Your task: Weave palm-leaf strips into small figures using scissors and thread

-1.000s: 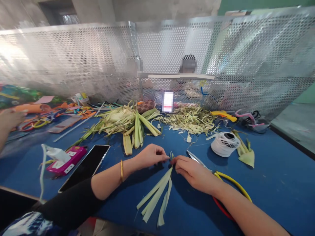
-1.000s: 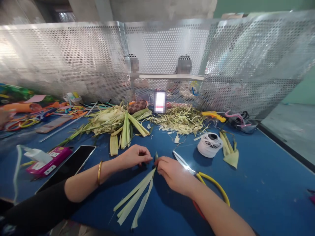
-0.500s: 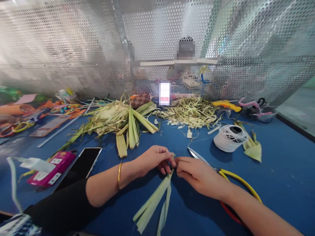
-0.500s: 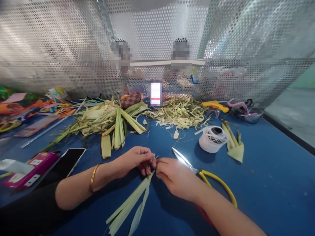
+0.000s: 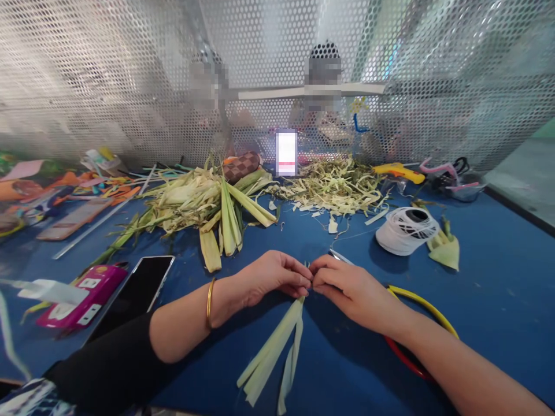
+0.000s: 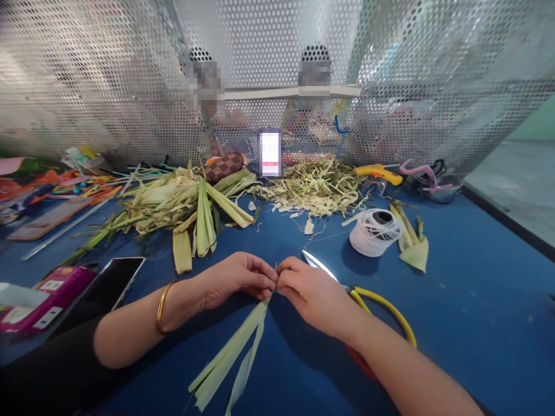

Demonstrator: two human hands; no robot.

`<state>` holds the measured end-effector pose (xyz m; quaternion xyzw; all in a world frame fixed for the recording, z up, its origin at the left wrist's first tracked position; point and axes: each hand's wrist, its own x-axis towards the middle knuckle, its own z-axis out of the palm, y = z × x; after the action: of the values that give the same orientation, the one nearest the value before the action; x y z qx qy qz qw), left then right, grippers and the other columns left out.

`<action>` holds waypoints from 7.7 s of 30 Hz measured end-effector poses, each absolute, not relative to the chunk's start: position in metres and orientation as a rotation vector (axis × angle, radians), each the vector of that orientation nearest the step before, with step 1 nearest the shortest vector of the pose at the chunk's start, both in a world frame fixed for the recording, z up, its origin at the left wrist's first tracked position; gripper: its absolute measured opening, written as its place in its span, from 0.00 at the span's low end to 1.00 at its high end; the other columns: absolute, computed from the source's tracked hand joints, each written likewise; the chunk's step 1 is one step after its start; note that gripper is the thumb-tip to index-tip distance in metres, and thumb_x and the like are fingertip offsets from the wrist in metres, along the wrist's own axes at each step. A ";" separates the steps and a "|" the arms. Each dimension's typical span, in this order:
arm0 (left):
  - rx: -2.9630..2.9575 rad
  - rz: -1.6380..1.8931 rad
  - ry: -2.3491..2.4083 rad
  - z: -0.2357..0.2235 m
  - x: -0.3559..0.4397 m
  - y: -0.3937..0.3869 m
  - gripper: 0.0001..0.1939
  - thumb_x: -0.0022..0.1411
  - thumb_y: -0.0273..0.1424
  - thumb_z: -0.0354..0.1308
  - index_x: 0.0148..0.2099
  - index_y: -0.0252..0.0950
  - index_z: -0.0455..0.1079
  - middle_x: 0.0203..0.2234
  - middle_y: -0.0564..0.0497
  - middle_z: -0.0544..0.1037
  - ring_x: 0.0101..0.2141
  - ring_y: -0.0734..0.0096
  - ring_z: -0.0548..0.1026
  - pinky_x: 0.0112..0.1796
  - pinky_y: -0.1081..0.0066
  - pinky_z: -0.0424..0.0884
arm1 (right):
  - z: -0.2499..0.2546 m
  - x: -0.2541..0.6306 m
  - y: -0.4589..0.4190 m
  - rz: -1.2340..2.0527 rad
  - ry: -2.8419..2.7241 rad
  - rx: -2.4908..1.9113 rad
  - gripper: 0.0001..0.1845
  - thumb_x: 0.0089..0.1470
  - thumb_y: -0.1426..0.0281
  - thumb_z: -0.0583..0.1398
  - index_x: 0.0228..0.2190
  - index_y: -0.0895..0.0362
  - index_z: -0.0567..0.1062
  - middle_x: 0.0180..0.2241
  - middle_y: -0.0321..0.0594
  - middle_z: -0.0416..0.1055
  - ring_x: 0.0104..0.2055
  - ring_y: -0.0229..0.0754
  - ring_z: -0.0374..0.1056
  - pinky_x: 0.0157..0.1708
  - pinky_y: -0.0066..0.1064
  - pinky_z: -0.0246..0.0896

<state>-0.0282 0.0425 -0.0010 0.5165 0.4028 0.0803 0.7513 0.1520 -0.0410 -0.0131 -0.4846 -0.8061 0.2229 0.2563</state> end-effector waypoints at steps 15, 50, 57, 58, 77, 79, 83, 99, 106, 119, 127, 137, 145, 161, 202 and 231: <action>1.259 0.195 0.951 -0.002 -0.022 0.033 0.05 0.44 0.24 0.65 0.28 0.31 0.76 0.21 0.52 0.77 0.23 0.76 0.74 0.33 0.73 0.71 | -0.012 0.144 -0.034 1.007 -1.590 -1.669 0.07 0.52 0.68 0.57 0.24 0.55 0.72 0.21 0.32 0.70 0.21 0.35 0.67 0.24 0.27 0.60; 1.276 0.319 0.929 -0.003 -0.021 0.030 0.07 0.52 0.30 0.62 0.31 0.33 0.66 0.22 0.53 0.76 0.18 0.81 0.69 0.22 0.79 0.65 | -0.018 0.147 -0.041 0.548 -1.857 -1.529 0.07 0.54 0.73 0.59 0.26 0.55 0.74 0.28 0.35 0.67 0.28 0.35 0.64 0.28 0.27 0.56; 1.250 0.308 0.973 0.000 -0.021 0.034 0.07 0.48 0.29 0.63 0.32 0.32 0.73 0.21 0.53 0.75 0.19 0.81 0.69 0.19 0.80 0.62 | -0.014 0.144 -0.048 0.245 -2.039 -1.496 0.08 0.58 0.69 0.57 0.28 0.54 0.74 0.31 0.37 0.69 0.29 0.35 0.64 0.28 0.27 0.55; 1.246 0.300 0.972 0.001 -0.021 0.034 0.07 0.48 0.29 0.63 0.32 0.32 0.73 0.21 0.53 0.75 0.20 0.81 0.69 0.18 0.81 0.62 | -0.014 0.143 -0.048 0.192 -2.064 -1.495 0.08 0.58 0.69 0.57 0.29 0.55 0.74 0.31 0.38 0.69 0.29 0.35 0.64 0.28 0.27 0.55; 1.192 0.269 0.981 0.000 -0.022 0.039 0.08 0.45 0.29 0.65 0.29 0.32 0.71 0.19 0.54 0.73 0.20 0.80 0.69 0.20 0.79 0.63 | -0.018 0.141 -0.049 -0.044 -2.159 -1.463 0.15 0.62 0.68 0.52 0.31 0.55 0.77 0.31 0.40 0.70 0.28 0.37 0.63 0.28 0.28 0.55; 1.194 0.284 0.990 0.000 -0.021 0.038 0.07 0.45 0.28 0.65 0.28 0.32 0.71 0.18 0.55 0.72 0.19 0.80 0.68 0.20 0.79 0.63 | -0.017 0.140 -0.049 -0.023 -2.154 -1.453 0.15 0.62 0.67 0.52 0.31 0.55 0.76 0.31 0.40 0.70 0.28 0.37 0.63 0.29 0.28 0.55; 1.226 0.302 1.001 0.000 -0.021 0.037 0.08 0.44 0.29 0.66 0.28 0.33 0.71 0.18 0.55 0.72 0.19 0.79 0.68 0.19 0.79 0.62 | -0.016 0.142 -0.047 0.308 -2.025 -1.456 0.08 0.58 0.69 0.57 0.29 0.54 0.75 0.31 0.38 0.69 0.29 0.36 0.65 0.29 0.27 0.57; 1.512 0.288 0.972 0.006 -0.025 0.041 0.07 0.42 0.30 0.65 0.27 0.34 0.73 0.18 0.55 0.73 0.21 0.77 0.67 0.22 0.77 0.59 | -0.026 0.134 -0.032 1.245 -1.315 -1.422 0.14 0.54 0.78 0.51 0.43 0.55 0.67 0.41 0.41 0.74 0.27 0.34 0.74 0.29 0.28 0.69; 1.720 0.348 0.929 -0.002 -0.028 0.047 0.04 0.46 0.30 0.61 0.28 0.34 0.74 0.20 0.53 0.75 0.22 0.77 0.68 0.24 0.76 0.61 | -0.027 0.135 -0.034 1.042 -1.594 -1.483 0.13 0.55 0.78 0.51 0.41 0.55 0.69 0.35 0.38 0.76 0.29 0.36 0.73 0.34 0.31 0.67; 2.724 0.502 0.745 -0.013 -0.035 0.039 0.11 0.63 0.30 0.51 0.35 0.37 0.75 0.28 0.49 0.79 0.32 0.70 0.75 0.35 0.73 0.64 | -0.031 0.135 -0.034 1.041 -1.563 -1.500 0.12 0.55 0.77 0.52 0.40 0.55 0.69 0.33 0.37 0.77 0.30 0.37 0.75 0.34 0.31 0.67; 2.818 0.905 0.613 -0.023 -0.034 0.038 0.12 0.65 0.31 0.51 0.34 0.37 0.74 0.28 0.52 0.79 0.29 0.73 0.75 0.31 0.75 0.66 | -0.030 0.134 -0.033 1.035 -1.537 -1.516 0.11 0.55 0.75 0.54 0.40 0.54 0.71 0.28 0.34 0.76 0.30 0.37 0.74 0.33 0.29 0.66; 2.519 1.011 0.587 -0.023 -0.030 0.038 0.07 0.60 0.27 0.57 0.34 0.38 0.77 0.30 0.51 0.78 0.30 0.75 0.76 0.33 0.77 0.69 | -0.032 0.136 -0.029 1.089 -1.419 -1.440 0.04 0.51 0.71 0.58 0.27 0.55 0.73 0.26 0.34 0.69 0.25 0.36 0.70 0.30 0.29 0.65; 2.483 0.914 0.581 -0.018 -0.034 0.042 0.07 0.63 0.29 0.55 0.35 0.37 0.75 0.30 0.51 0.78 0.33 0.73 0.75 0.36 0.75 0.68 | -0.031 0.140 -0.032 1.097 -1.357 -1.437 0.07 0.52 0.70 0.58 0.23 0.56 0.69 0.27 0.34 0.67 0.26 0.36 0.70 0.29 0.29 0.67; 2.469 0.486 1.217 -0.023 -0.031 0.049 0.08 0.62 0.27 0.48 0.31 0.38 0.64 0.29 0.52 0.74 0.33 0.68 0.71 0.34 0.69 0.62 | -0.017 0.145 -0.039 0.752 -1.702 -1.368 0.10 0.53 0.72 0.58 0.22 0.54 0.72 0.38 0.40 0.74 0.41 0.42 0.70 0.42 0.33 0.62; 1.424 0.226 1.013 -0.002 -0.021 0.041 0.06 0.51 0.29 0.60 0.24 0.33 0.70 0.16 0.55 0.72 0.16 0.81 0.65 0.20 0.79 0.63 | -0.024 0.139 -0.029 0.797 -1.612 -1.397 0.12 0.55 0.65 0.57 0.23 0.55 0.72 0.28 0.37 0.68 0.33 0.39 0.64 0.35 0.31 0.59; 1.495 0.166 0.882 -0.003 -0.023 0.040 0.09 0.48 0.35 0.61 0.25 0.33 0.70 0.17 0.56 0.70 0.19 0.80 0.64 0.23 0.77 0.61 | -0.027 0.139 -0.027 0.523 -1.628 -1.449 0.07 0.55 0.70 0.57 0.33 0.53 0.76 0.36 0.40 0.70 0.34 0.39 0.67 0.35 0.32 0.63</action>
<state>-0.0231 0.0401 -0.0029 0.6562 0.3873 0.0729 0.6435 0.1387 -0.0266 -0.0268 -0.5821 -0.6541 0.2100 0.4351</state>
